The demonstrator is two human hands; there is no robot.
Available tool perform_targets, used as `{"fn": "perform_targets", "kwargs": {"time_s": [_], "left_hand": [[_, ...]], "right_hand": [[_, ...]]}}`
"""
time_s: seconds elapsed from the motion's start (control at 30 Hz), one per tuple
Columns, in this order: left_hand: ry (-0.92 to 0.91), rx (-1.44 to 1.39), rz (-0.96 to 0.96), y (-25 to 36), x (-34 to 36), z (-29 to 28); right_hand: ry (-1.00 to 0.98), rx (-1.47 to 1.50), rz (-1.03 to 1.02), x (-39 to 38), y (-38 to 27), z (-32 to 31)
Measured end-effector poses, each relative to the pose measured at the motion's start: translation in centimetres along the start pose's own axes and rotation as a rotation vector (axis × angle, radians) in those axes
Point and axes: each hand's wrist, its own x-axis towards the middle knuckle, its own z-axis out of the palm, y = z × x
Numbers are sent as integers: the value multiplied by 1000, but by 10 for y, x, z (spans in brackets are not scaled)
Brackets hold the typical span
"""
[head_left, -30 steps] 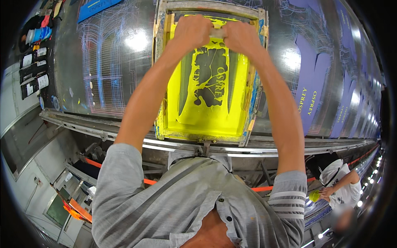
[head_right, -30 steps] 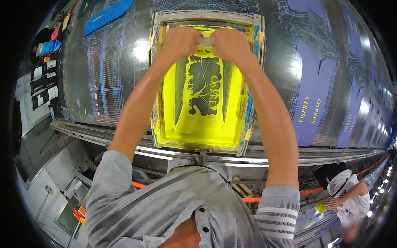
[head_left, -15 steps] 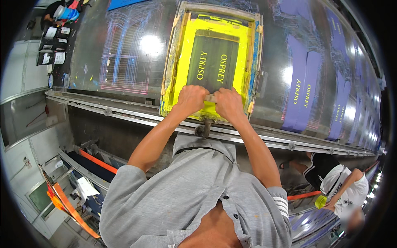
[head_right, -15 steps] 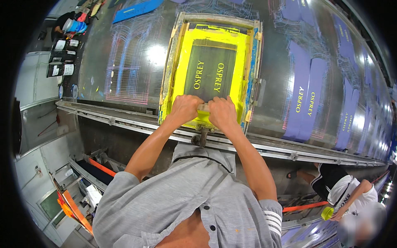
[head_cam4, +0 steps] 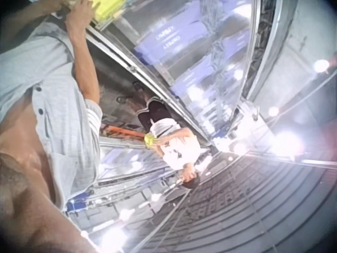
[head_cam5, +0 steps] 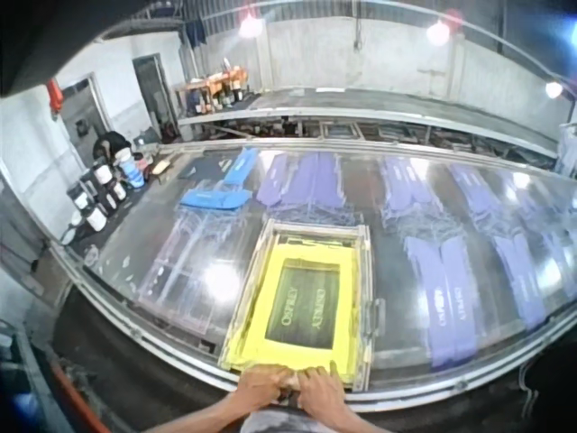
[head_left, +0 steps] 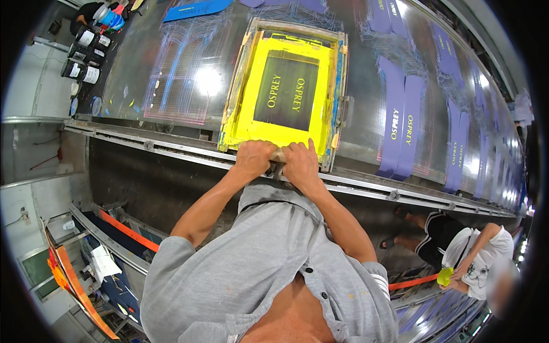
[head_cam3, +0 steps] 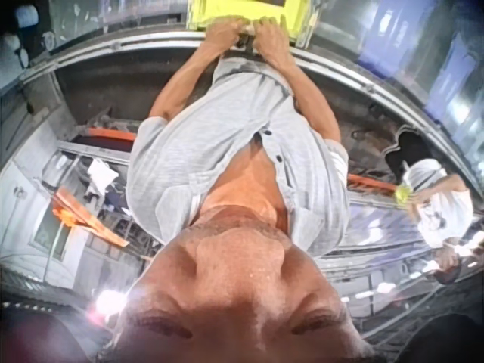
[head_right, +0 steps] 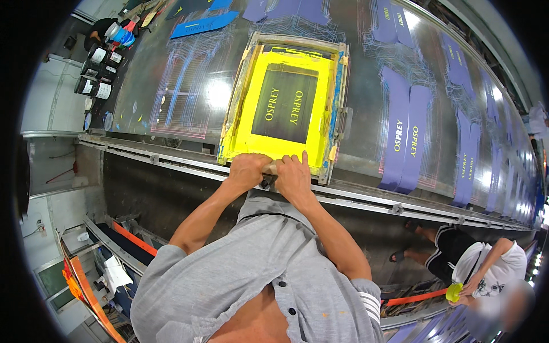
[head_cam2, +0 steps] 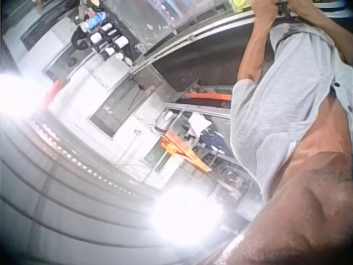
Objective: The person performs screen printing on fabric pieces using a squeegee and neon yellow ink. They repeatedly pull ink across a screen, lift the screen to reveal printed fabric, and replenish ink from a cup. The person also mixes ink in a cup and wipes the squeegee with a cloth.
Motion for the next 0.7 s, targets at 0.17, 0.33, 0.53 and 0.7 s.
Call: {"fn": "perform_targets", "kwargs": {"time_s": [0.17,0.33,0.53,0.7], "left_hand": [[-81,-8,-15,8,11,-43],[-78,-147,-178,-6,16,-63],[-112,-383,-330,-28,23,-76],[-37,-722,-422,-45,24,-61]], "right_hand": [[28,292,-7,0,2,-48],[596,490,259,31,93,-53],[461,280,724,48,170,-50],[606,572,713,32,226,4]]}}
